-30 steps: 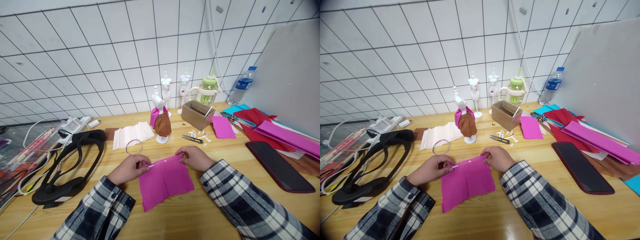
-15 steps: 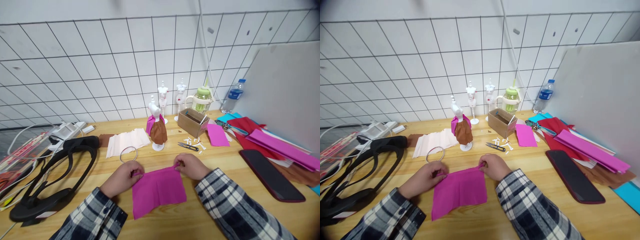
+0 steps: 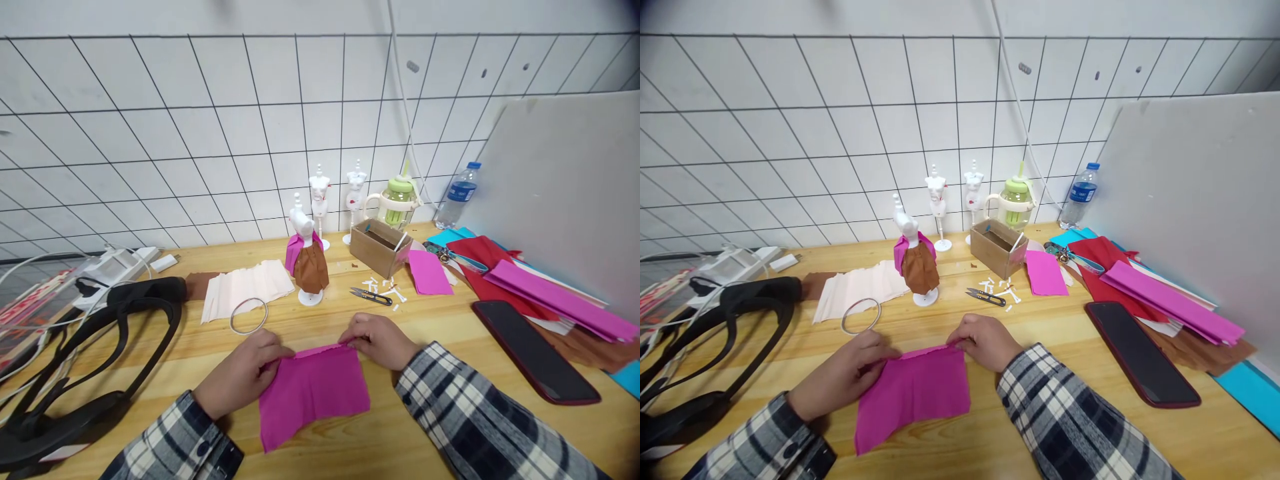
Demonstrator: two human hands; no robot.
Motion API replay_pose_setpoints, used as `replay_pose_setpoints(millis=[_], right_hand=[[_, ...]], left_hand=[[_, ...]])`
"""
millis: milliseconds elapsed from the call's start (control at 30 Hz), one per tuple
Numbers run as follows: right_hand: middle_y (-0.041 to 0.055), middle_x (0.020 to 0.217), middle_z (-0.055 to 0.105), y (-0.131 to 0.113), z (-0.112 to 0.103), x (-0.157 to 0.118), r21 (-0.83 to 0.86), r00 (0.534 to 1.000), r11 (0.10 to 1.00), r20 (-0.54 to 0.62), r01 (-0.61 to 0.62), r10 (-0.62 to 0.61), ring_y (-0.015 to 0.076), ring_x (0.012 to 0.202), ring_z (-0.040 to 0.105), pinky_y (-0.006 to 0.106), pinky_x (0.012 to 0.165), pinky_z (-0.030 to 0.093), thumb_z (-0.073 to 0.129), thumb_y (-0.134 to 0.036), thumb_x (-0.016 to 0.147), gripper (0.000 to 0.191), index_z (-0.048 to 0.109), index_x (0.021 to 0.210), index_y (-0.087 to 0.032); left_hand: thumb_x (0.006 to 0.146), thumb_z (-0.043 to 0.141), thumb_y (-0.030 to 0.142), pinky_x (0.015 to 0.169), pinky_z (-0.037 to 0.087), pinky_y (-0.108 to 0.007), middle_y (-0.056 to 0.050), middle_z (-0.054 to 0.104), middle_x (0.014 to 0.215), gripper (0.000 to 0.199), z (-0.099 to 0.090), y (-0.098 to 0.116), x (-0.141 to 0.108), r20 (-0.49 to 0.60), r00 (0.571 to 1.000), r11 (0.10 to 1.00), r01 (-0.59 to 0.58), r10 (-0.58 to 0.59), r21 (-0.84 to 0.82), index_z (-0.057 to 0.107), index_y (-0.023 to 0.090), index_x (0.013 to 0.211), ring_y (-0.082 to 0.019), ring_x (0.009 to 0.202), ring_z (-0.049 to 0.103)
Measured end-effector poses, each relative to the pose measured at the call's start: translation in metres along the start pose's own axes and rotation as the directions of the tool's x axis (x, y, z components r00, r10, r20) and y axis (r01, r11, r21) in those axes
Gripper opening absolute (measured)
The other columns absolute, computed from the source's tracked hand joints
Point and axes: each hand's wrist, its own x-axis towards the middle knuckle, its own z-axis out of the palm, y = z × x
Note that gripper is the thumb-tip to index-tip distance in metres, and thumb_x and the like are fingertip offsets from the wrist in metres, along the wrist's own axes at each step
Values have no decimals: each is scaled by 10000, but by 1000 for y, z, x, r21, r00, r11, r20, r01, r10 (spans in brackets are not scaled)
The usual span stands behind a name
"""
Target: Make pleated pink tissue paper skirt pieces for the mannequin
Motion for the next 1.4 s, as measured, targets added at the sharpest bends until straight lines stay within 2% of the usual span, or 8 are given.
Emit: replay_pose_setpoints(millis=[433,767,867,967,1033,1133,1233,1400], right_hand=[[45,891,633,-5,-2,-6,-68,999,997,-7,45,-45,155,839,618,257,758,478,566,-118,841,287,758,1014,-241],[39,1050,660,-9,-17,-9,-283,998,959,61,4,14,166,916,627,276,788,468,489,-120,846,388,733,1093,-292],[54,1085,662,-20,-21,-9,-347,996,933,-52,-89,76,211,992,599,340,883,453,511,-104,783,418,722,1108,-262],[94,1288,594,-46,-9,-8,-394,976,908,-207,-144,65,301,1182,497,483,1029,348,567,-222,796,474,624,1267,-241],[81,1514,392,-63,6,-7,-400,993,917,-105,0,-45,348,1350,340,585,1108,198,564,-435,851,579,482,1405,-288],[55,1599,212,-74,26,-7,-383,994,918,57,107,-92,350,1447,164,652,1127,-22,457,-590,897,636,396,1459,-299],[64,1606,162,-69,31,-13,-389,996,920,83,42,-11,348,1463,122,663,1126,-42,400,-631,909,674,385,1469,-257],[92,1601,152,-49,21,-32,-459,996,885,-9,-78,83,339,1464,142,637,1150,-17,396,-597,924,711,339,1492,-173]], left_hand=[[871,410,48,728,430,-297,-70,574,852,459,-1,5,1,31,998,996,-54,52,77,653,250,1203,-187,835,526],[749,448,24,801,440,-364,-66,571,894,533,-5,16,3,56,996,976,-75,64,204,680,269,1160,-210,863,512],[714,467,45,848,444,-393,-78,581,966,536,-8,21,3,63,996,983,-72,62,170,673,252,1162,-231,920,521],[723,488,86,924,430,-436,-97,578,1092,495,-10,24,4,56,996,987,-82,75,135,667,239,1157,-264,1025,513],[747,506,121,967,413,-466,-105,572,1153,448,-9,24,3,47,995,986,-92,86,141,668,237,1148,-284,1086,498],[768,530,157,1014,385,-500,-115,562,1220,418,-7,21,3,39,993,979,-114,109,168,663,233,1157,-305,1150,477],[785,530,160,1028,377,-512,-116,563,1252,410,-5,17,3,35,990,974,-142,138,177,660,240,1165,-308,1179,473],[834,519,164,1052,359,-526,-114,595,1249,359,-6,16,5,45,987,968,-163,157,192,662,238,1154,-302,1192,486]])
